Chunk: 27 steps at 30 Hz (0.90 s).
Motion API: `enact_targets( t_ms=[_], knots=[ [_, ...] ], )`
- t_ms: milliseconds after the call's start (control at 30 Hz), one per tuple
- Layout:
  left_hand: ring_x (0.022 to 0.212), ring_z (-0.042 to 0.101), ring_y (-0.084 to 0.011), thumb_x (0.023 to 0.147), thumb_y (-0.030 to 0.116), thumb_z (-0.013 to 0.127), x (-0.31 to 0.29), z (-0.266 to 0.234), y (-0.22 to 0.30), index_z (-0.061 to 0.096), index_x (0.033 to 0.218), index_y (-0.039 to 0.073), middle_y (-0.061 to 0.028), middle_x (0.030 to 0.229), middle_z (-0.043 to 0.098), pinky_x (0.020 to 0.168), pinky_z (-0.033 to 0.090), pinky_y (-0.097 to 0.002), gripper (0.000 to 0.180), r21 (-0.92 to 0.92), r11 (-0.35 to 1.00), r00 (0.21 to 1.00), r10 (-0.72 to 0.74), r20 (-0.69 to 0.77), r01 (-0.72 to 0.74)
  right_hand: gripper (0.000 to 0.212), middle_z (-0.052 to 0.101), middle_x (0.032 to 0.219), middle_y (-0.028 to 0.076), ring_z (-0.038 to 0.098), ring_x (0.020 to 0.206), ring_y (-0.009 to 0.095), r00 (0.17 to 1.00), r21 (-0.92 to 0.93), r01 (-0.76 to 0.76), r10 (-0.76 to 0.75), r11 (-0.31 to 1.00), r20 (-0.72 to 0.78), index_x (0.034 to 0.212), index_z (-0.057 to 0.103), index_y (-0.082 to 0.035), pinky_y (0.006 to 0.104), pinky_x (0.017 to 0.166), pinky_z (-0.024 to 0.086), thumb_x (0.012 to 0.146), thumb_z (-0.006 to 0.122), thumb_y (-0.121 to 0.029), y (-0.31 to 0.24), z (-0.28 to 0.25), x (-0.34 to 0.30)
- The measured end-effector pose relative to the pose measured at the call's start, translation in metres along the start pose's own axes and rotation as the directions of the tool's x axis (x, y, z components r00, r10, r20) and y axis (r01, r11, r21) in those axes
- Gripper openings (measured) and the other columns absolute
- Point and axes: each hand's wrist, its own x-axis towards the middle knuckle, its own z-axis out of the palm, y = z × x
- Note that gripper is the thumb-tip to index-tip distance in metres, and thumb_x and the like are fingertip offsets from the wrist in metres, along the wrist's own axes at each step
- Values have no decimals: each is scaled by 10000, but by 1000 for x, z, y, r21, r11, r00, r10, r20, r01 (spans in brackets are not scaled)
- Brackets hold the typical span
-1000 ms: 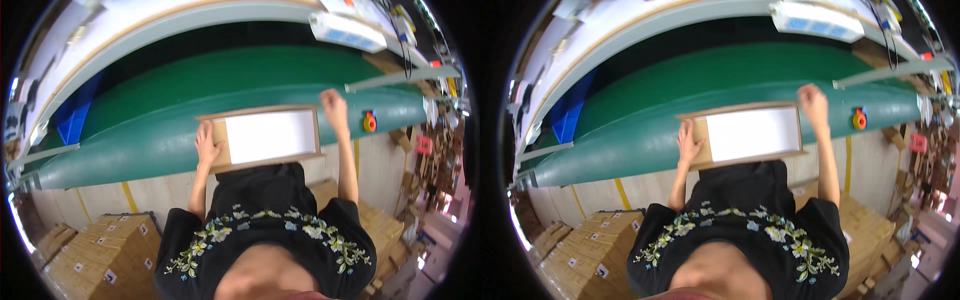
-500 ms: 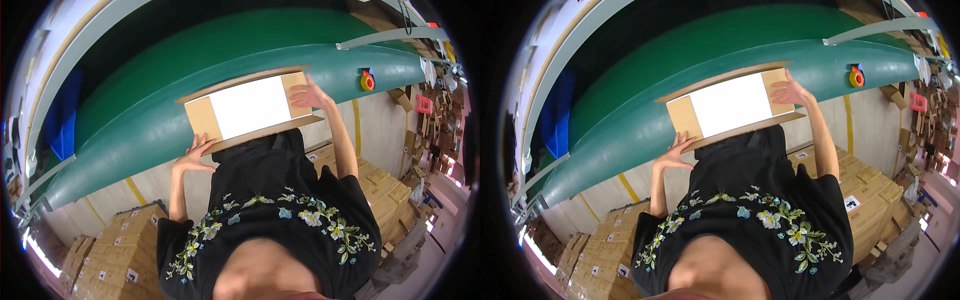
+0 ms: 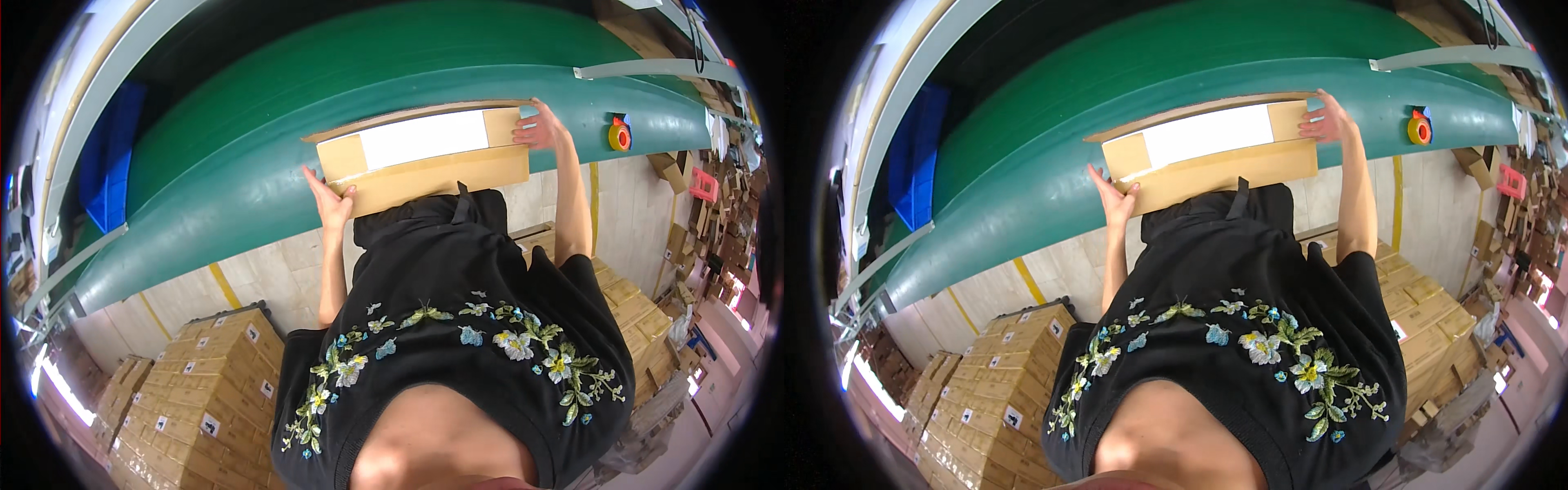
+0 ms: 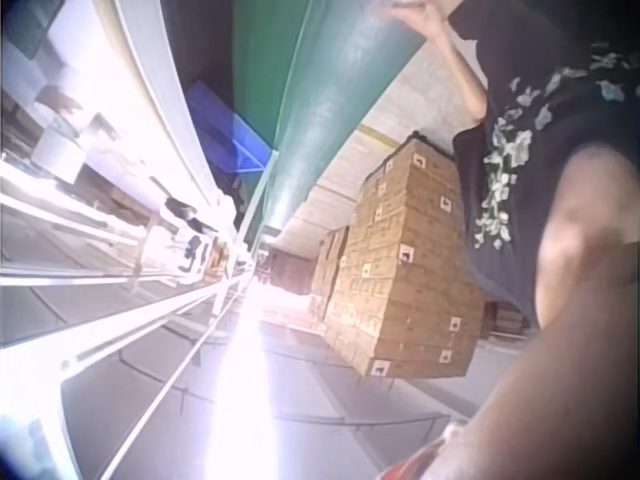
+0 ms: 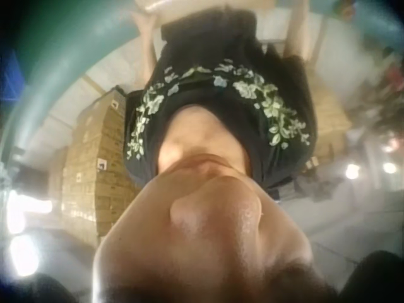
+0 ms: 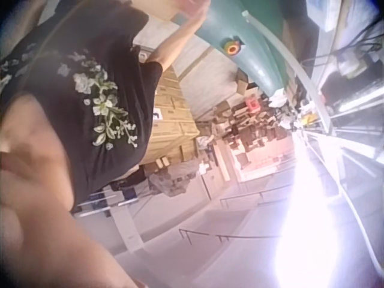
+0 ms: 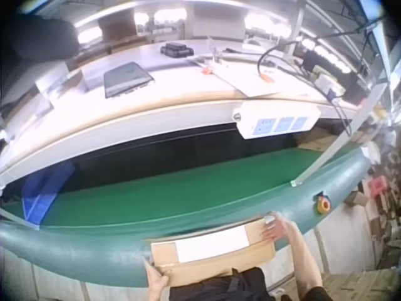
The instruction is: The person picks up boxes from a pallet, places them on a conveyor belt, and applies tape to seal them using a tape dispenser.
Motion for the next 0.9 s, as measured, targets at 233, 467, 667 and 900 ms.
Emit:
enact_targets(
  t_ms=[233,467,667,900],
  knots=[
    [1361,165,-423,610,-114,558,-2,17,14,-101,1440,40,-283,1470,34,1096,239,-426,1071,63,985,975,169,-147,-161,672,509,1250,236,574,1062,351,975,-562,23,-142,827,-169,1322,417,-117,541,817,478,828,453,-570,-47,7,7],
    [1358,133,-445,607,-134,557,-7,26,31,-75,1440,18,-261,1476,-101,1094,212,-467,1057,-11,966,949,253,-189,-259,492,518,1289,138,584,1042,374,994,-998,-61,-86,24,-63,1263,516,-109,555,766,506,880,448,-410,-82,21,53],
    [1366,80,-454,623,-102,578,-21,33,32,7,1436,-19,-273,1476,-85,1081,159,-508,997,411,894,937,280,-207,-177,565,493,1317,146,493,1200,305,926,-958,267,-303,107,224,1223,557,-96,471,1044,327,878,449,-531,-42,167,48],
    [1364,142,-415,717,54,570,-17,26,19,225,1408,25,-290,1450,156,1060,186,-504,774,653,696,923,385,12,-299,437,637,805,112,590,831,281,92,-878,385,-935,-284,343,766,634,-35,400,791,401,846,499,-443,37,172,40]
  ],
)
